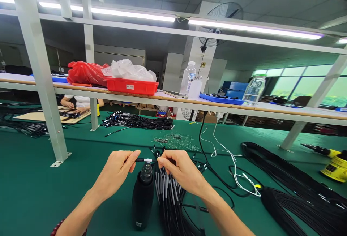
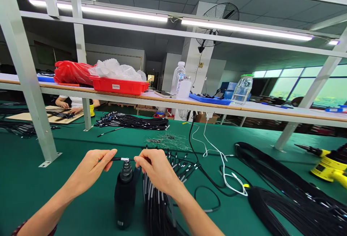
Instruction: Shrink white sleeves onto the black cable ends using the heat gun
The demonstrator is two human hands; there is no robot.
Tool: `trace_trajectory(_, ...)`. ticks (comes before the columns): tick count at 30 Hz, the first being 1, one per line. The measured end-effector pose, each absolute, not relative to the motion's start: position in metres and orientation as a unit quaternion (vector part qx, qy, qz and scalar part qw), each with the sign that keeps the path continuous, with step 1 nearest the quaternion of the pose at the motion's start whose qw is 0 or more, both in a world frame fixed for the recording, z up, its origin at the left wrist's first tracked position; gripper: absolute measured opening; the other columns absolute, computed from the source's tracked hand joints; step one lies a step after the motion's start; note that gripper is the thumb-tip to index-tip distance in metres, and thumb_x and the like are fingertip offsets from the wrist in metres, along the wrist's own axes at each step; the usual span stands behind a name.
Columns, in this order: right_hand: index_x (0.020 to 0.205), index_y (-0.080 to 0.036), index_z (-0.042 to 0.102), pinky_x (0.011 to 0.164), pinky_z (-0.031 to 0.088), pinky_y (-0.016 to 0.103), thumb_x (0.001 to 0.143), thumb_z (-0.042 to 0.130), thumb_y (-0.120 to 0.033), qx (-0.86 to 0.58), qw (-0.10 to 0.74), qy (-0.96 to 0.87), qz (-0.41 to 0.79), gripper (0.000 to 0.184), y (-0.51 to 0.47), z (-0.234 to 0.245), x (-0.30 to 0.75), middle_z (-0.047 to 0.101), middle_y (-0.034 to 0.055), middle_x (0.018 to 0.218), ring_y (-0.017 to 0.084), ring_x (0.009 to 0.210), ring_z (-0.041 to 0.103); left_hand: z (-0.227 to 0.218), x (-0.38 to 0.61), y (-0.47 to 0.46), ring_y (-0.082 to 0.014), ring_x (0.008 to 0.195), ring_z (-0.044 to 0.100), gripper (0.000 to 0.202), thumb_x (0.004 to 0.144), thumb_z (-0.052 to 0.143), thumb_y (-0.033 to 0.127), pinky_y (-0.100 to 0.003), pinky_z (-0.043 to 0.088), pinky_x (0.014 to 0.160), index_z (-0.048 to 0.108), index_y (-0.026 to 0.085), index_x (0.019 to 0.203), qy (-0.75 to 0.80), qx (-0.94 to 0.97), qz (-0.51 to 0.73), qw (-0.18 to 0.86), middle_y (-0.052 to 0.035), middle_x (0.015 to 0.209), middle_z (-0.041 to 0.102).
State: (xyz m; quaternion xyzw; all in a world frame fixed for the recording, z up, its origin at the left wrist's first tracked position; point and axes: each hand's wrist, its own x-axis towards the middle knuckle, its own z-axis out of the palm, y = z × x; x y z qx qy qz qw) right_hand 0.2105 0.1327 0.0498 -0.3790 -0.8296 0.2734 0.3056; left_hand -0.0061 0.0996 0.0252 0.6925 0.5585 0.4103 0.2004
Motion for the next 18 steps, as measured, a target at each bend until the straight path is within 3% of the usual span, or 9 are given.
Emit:
trace_trajectory(12, 0.068, -0.018, 0.048, 0.053, 0.027, 0.023, 0.093, 0.052, -0.03, -0.381, 0.342, -0.82, 0.255, 0.029, 0.1367, 0.0442, 0.2067, 0.047, -0.0039, 0.063, 0.011, 0.058, 0.036, 0.0259, -0.0046, 0.1014, -0.0146, 0.062, 0.034, 0.038, 0.094, 0.044, 0.054, -0.026, 0.027, 0.057, 0.045, 0.022, 0.073, 0.536, 0.697, 0.421, 0.225, 0.0048, 0.067, 0.04)
trace_trajectory(18, 0.068, -0.018, 0.054, 0.052, 0.025, 0.024, 0.098, 0.045, -0.033, -0.382, 0.302, -0.835, 0.255, 0.035, 0.1347, 0.0466, 0.2099, 0.042, -0.0047, 0.058, 0.011, 0.054, 0.033, 0.0243, -0.0057, 0.1018, -0.014, 0.057, 0.031, 0.054, 0.097, 0.032, 0.06, -0.028, 0.023, 0.056, 0.036, 0.021, 0.06, 0.549, 0.702, 0.402, 0.21, 0.0045, 0.058, 0.035)
